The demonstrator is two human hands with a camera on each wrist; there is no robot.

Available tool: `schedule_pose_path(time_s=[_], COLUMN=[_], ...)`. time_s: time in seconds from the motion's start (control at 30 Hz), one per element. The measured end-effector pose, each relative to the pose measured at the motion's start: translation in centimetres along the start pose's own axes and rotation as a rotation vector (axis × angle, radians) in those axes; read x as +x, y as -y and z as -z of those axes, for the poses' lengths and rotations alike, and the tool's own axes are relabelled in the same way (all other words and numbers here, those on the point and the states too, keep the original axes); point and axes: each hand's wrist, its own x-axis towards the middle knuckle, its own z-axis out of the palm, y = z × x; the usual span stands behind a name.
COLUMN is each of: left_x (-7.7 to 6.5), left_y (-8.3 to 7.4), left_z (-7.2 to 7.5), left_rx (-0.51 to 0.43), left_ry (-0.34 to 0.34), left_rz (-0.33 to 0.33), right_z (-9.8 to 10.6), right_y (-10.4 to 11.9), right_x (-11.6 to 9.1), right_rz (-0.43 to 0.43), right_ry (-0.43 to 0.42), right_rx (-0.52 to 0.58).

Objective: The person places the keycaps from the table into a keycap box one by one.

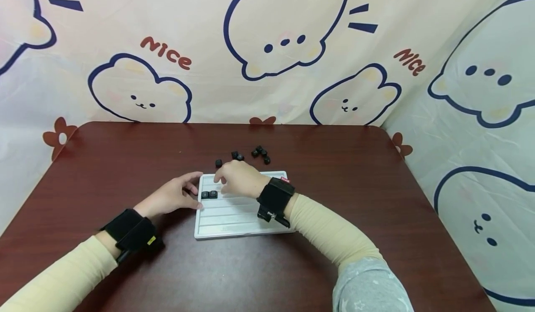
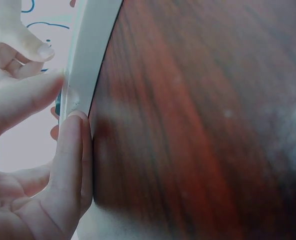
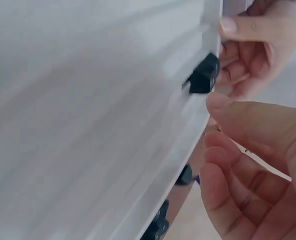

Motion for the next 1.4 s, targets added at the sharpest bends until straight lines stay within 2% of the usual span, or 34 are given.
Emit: schedule_pose_path(time_s=[0.33,0.57,0.8,1.13,1.4], left_x=[0.0,-0.1,0.0,0.0,0.1], left_y=[0.0,0.0,0.0,0.2,0.2], left_z=[-0.1,-0.1,0.0,-0.2,0.0], left_rx=[-0.014,-0.010,-0.009,-0.018,-0.019], left_ry=[-0.013,-0.019,-0.023,-0.017,-0.020], left_rz=[-0.001,-0.001,0.007,0.013,0.004], right_z=[1.8,3.4,3.1,2.0,2.0], right_y=[-1.9,-4.2,-6.2,-7.0,-7.3], right_x=[-0.3,-0.1,0.0,0.1,0.0], right_rz=[-0.030,-0.029,-0.050,-0.100,-0.144], right_ry=[-0.045,-0.062,-0.036,-0.018,-0.038], right_rx=[0.006,0.058,0.059,0.048,0.022])
